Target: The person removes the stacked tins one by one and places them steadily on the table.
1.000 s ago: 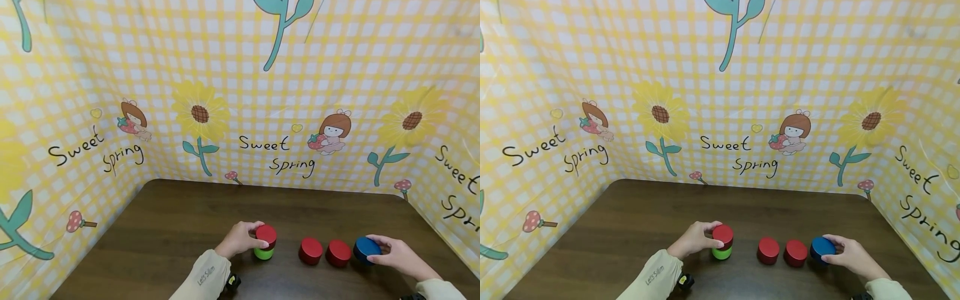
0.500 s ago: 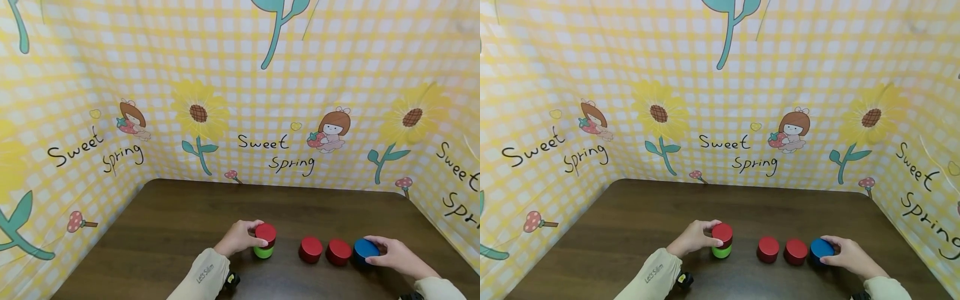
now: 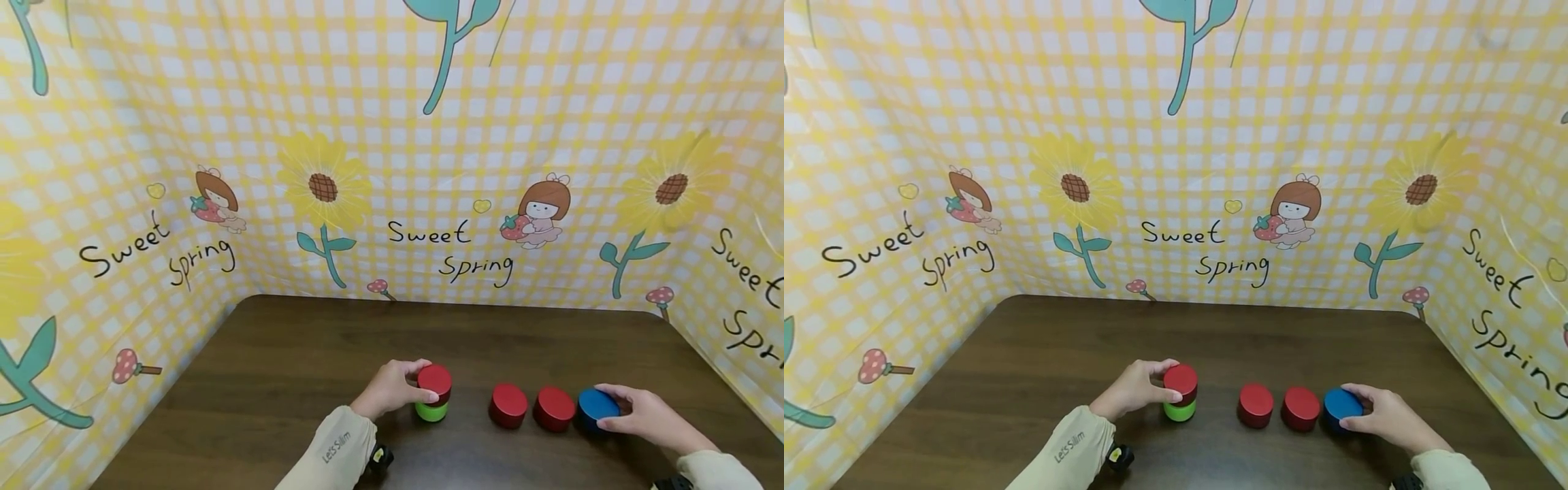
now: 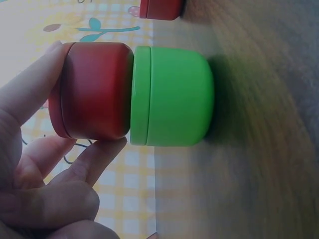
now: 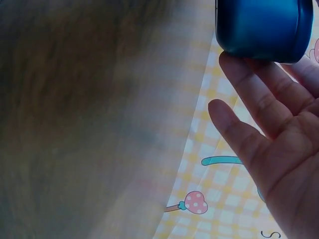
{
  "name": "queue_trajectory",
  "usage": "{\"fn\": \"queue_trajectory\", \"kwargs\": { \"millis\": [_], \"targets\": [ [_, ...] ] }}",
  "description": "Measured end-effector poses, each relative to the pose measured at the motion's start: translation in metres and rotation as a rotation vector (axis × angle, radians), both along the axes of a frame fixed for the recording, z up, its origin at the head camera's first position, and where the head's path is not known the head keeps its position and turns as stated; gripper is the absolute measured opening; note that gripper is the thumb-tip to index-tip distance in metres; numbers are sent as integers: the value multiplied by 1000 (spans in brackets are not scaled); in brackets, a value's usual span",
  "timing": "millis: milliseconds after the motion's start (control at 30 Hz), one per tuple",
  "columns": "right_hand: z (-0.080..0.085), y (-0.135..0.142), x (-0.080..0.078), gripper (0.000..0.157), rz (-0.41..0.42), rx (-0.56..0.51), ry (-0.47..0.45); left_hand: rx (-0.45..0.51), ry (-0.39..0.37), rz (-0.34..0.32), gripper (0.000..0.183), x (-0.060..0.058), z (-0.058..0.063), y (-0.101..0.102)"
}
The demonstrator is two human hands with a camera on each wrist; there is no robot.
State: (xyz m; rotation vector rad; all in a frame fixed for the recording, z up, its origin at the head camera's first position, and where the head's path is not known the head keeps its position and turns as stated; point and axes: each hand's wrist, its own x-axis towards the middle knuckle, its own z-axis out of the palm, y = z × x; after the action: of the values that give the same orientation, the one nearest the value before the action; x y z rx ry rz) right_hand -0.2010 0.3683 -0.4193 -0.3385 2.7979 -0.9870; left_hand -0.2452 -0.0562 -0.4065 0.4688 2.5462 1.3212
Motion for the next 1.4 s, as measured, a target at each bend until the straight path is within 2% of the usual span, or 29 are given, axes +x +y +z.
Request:
{"fn": "queue_trajectory", "kwargs": {
  "millis": [267,833,1100,1267,1400],
  "targets": [
    [-2,-2,-1,61,-7,47,13,0,1,7,58,1,-2,-1],
    [-6,2,1,61,-2,40,22,-4,1,5,59,0,1,0],
    [-1,6,4,61,-10,56,-16,6,16,-13,57,0,0,1],
    [6,7,8,60,-11,71,45,21,29,-9,56,0,-1,1],
    [12,4,13,58,-63,59,109,15,50,-10,57,0,-2,-1]
  ]
}}
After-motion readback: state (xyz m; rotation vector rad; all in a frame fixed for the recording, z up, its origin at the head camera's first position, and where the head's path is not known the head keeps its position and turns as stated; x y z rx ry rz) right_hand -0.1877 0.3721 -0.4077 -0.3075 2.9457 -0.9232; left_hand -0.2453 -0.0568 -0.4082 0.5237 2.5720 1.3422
